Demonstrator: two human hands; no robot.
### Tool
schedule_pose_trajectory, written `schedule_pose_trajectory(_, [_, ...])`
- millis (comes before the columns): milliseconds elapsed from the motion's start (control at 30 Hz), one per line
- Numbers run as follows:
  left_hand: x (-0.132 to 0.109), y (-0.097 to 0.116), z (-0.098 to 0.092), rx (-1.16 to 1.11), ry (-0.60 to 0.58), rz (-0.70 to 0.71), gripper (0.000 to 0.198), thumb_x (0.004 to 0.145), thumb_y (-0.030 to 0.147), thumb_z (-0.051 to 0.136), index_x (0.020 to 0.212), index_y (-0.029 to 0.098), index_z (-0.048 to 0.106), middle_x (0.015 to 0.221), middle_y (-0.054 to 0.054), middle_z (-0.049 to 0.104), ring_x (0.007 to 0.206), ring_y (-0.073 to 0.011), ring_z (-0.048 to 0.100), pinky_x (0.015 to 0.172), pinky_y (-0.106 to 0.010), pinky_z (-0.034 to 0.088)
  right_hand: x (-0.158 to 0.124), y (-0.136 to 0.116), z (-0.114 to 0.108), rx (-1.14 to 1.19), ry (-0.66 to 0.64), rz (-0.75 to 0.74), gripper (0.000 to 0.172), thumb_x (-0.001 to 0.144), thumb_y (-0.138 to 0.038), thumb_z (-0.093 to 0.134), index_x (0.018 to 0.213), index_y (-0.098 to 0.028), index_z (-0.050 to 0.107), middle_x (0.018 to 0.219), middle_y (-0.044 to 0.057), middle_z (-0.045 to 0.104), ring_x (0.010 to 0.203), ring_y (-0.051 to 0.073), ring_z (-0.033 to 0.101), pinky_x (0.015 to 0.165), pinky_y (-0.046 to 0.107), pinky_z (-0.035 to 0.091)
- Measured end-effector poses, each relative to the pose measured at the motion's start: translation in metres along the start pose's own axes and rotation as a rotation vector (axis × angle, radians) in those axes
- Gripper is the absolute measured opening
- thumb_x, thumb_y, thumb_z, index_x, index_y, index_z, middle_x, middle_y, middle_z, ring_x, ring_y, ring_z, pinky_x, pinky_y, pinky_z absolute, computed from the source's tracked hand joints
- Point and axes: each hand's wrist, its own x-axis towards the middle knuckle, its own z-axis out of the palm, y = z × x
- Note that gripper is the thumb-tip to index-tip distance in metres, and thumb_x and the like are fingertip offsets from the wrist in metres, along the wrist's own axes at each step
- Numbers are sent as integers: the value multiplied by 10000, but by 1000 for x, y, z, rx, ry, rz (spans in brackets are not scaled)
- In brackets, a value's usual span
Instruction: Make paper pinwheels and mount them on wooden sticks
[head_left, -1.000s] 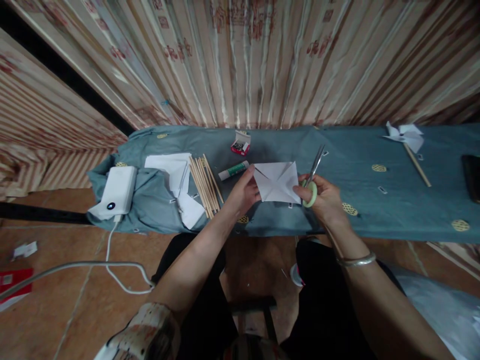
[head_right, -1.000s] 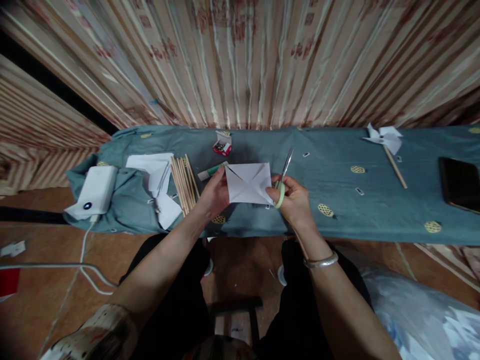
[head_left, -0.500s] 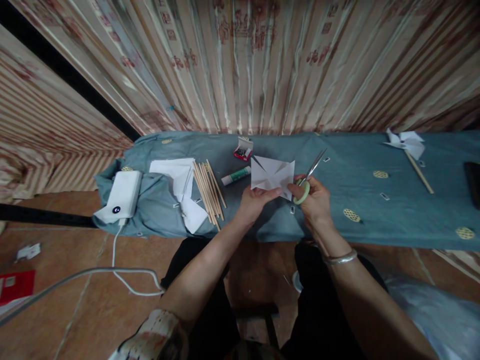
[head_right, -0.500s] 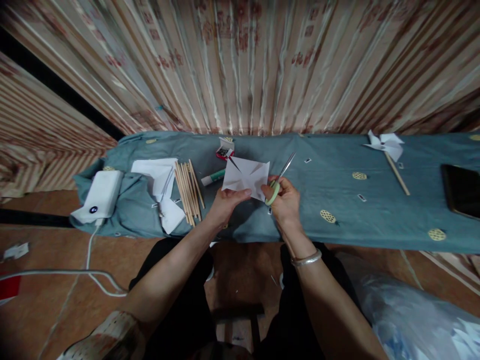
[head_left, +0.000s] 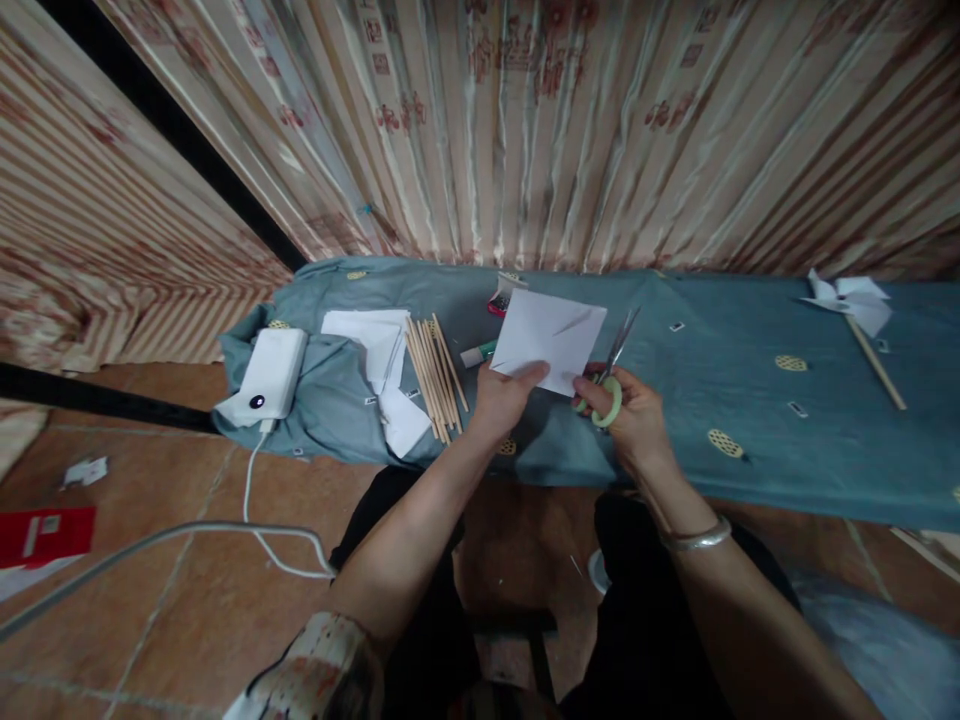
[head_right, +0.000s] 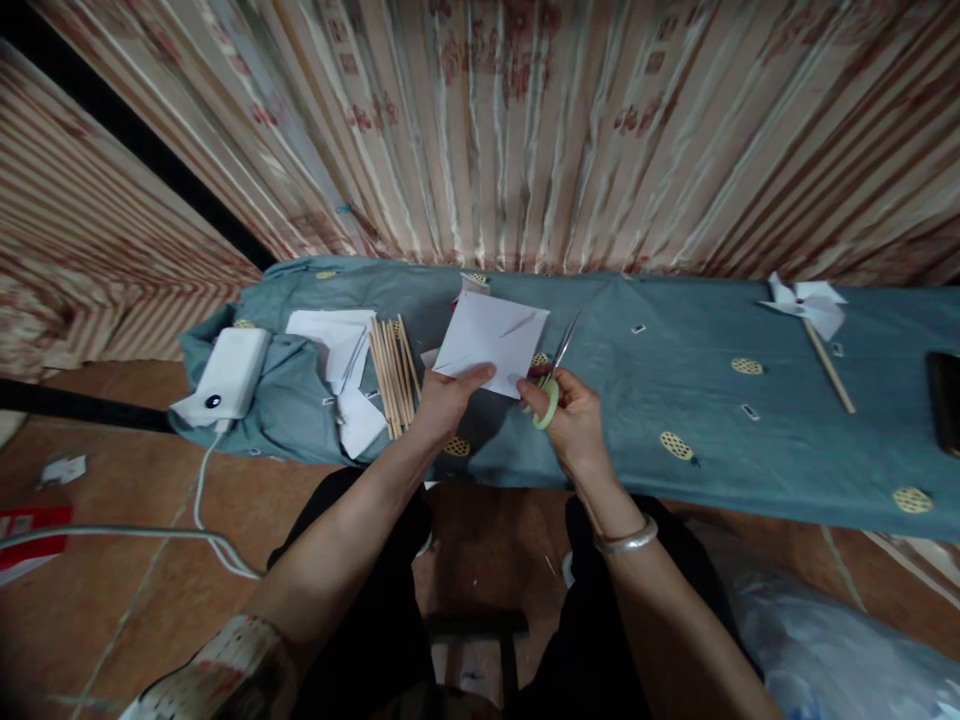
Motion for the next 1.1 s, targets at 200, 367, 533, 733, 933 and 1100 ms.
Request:
schedule_pose_trajectory(200, [12, 13, -15, 1, 82, 51, 271, 524, 296, 835, 670, 147, 662, 707, -33, 690, 680, -173, 628, 647, -297, 491, -19, -5, -18, -139, -341, 104, 455, 657, -568, 794, 896, -192, 701, 725, 36, 713, 605, 146, 621, 562, 261, 495])
schedule_pose_trajectory(367, [15, 20, -23, 39, 96, 58, 293, 511, 323, 849, 650, 157, 652, 659, -17, 658, 618, -154, 590, 546, -270, 450, -29, -1, -28, -249, -558, 115, 474, 680, -590, 776, 928, -188, 733, 719, 37, 699, 628, 166, 625, 543, 264, 493])
schedule_pose_trajectory(533, [11, 20, -20, 67, 67, 75, 259, 547, 314, 822, 644, 163, 637, 640, -8, 630, 600, -142, 555, 543, -273, 442, -32, 2, -29, -302, -588, 115, 430, 699, -579, 766, 862, -183, 742, 640, 4, 621, 591, 137, 560, 525, 242, 452])
schedule_pose_trajectory(733, [5, 17, -14, 88, 6, 46, 216, 559, 274, 794, 627, 168, 618, 637, 1, 616, 601, -141, 540, 590, -289, 455, -29, 0, -27, -278, -588, 148, 447, 673, -592, 776, 857, -187, 732, 626, -8, 592, 588, 129, 534, 535, 241, 440])
schedule_pose_trajectory(933, [1, 14, -12, 112, -9, 30, 188, 569, 255, 772, 627, 165, 617, 615, 3, 603, 570, -123, 512, 541, -259, 415, -30, -4, -25, -246, -563, 177, 455, 626, -600, 799, 815, -192, 729, 595, -8, 594, 559, 127, 531, 525, 248, 455])
schedule_pose_trajectory(1100, [-1, 14, -11, 130, -26, 10, 171, 595, 232, 764, 613, 166, 608, 593, 10, 595, 571, -130, 528, 563, -268, 431, -29, -5, -25, -248, -561, 176, 431, 622, -577, 809, 781, -185, 726, 582, -15, 586, 542, 113, 520, 511, 234, 441])
